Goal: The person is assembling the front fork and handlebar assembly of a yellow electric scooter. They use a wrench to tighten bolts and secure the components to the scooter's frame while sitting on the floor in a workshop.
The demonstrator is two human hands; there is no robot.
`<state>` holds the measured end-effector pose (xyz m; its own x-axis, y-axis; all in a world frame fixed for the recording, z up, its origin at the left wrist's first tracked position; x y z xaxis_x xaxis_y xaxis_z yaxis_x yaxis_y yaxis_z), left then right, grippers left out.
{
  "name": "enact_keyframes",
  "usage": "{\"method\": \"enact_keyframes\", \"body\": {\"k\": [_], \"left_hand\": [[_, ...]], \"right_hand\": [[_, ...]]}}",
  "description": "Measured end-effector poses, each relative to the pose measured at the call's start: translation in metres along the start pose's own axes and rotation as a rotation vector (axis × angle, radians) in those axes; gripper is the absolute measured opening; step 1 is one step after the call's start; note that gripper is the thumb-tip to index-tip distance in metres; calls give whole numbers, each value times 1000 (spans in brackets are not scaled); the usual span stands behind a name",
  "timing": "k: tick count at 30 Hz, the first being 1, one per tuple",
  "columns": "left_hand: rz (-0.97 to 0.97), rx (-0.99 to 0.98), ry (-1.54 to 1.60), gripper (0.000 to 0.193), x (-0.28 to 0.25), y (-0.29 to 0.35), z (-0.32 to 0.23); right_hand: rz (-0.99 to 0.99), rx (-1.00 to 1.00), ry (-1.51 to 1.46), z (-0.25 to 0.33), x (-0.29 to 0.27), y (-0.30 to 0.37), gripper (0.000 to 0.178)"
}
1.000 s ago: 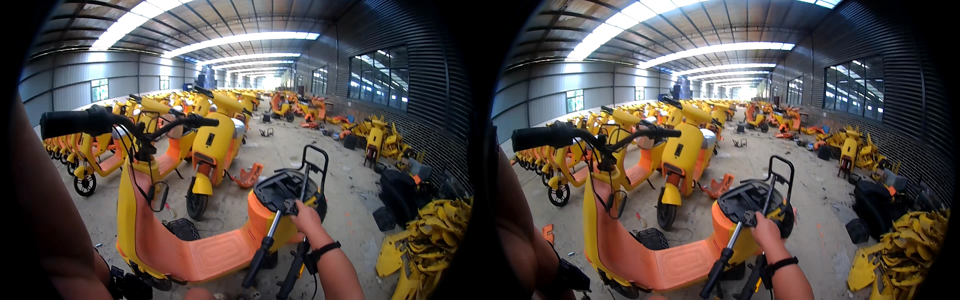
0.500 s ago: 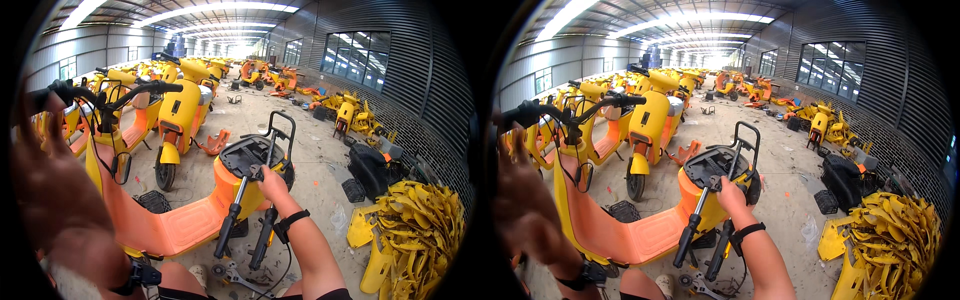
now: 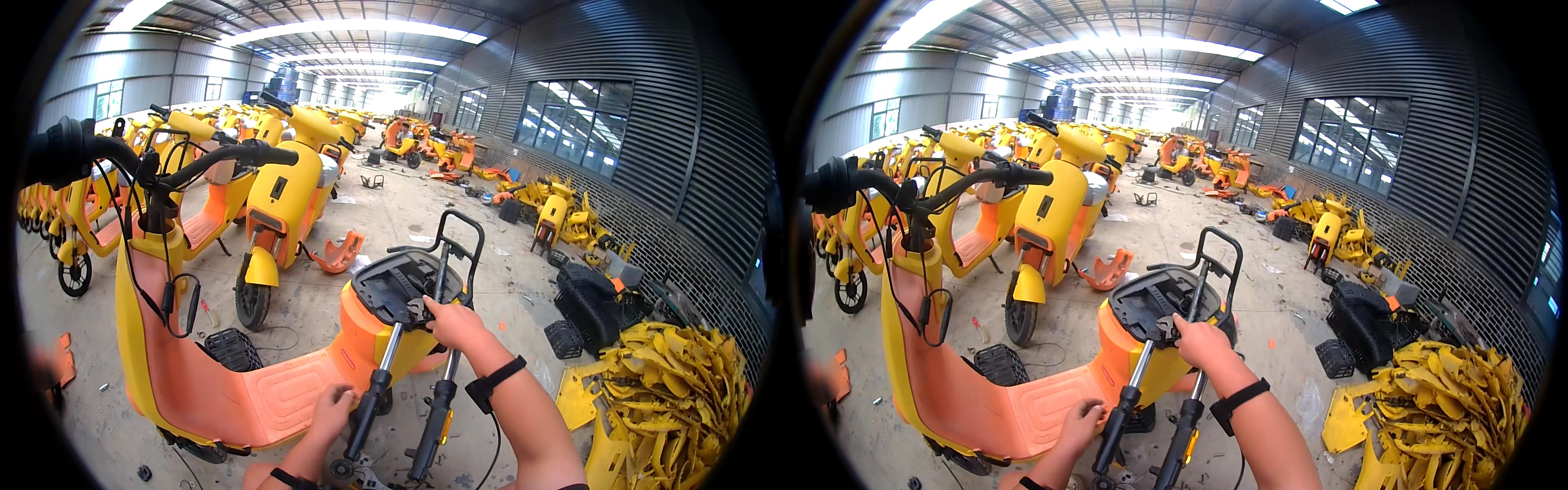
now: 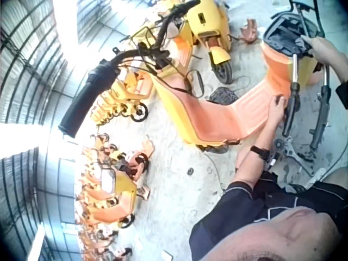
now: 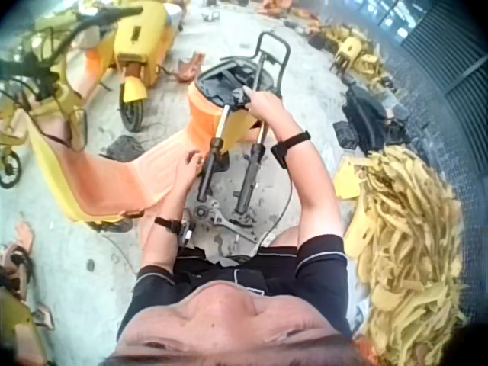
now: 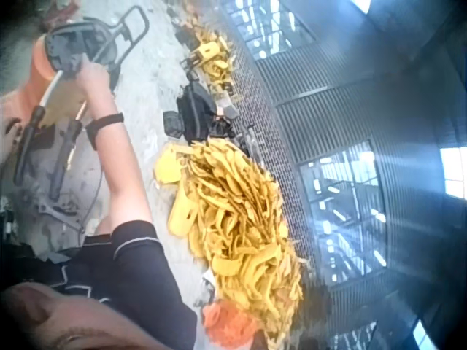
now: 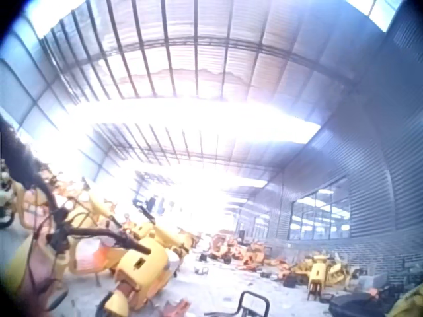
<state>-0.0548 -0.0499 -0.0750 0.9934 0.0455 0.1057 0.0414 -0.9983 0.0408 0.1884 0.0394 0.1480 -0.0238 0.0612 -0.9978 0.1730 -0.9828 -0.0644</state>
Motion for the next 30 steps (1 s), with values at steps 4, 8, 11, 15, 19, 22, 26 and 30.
{"method": "enact_keyframes", "body": {"k": [4,8,11,15,19,22,26,30], "left_hand": [[150,-75,30,34,8,-16,5],[90,-153,123,38,15,-20,-8],[99,-110,50,43,18,-31,-3],[185,-129,-3,50,29,-13,-30],[235,-117,-62,52,28,-15,-18],[267,-121,-132,54,26,-8,-26],[282,-113,-152,57,22,-3,-34],[294,-89,-122,59,22,-8,-9]], "right_hand": [[27,-33,33,6,-7,-3,59],[-33,-74,53,1,8,-4,65],[-19,-19,83,17,26,2,72],[6,99,22,38,37,7,75],[-62,197,-127,46,42,6,74],[-77,220,-187,49,48,8,75],[-39,270,-229,57,42,7,79],[-16,351,-438,49,60,-3,66]]}}
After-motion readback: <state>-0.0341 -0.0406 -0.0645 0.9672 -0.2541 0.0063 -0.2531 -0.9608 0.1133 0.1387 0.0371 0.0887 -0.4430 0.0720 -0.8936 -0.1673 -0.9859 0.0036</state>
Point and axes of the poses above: each hand's wrist, its own y-axis away from the middle knuckle, its own x-axis out of the palm, z = x × y, the point moved 1 cm from there along -y, towards the middle knuckle, and after that the axes turned 1 degree about y, right-handed, at the moved point
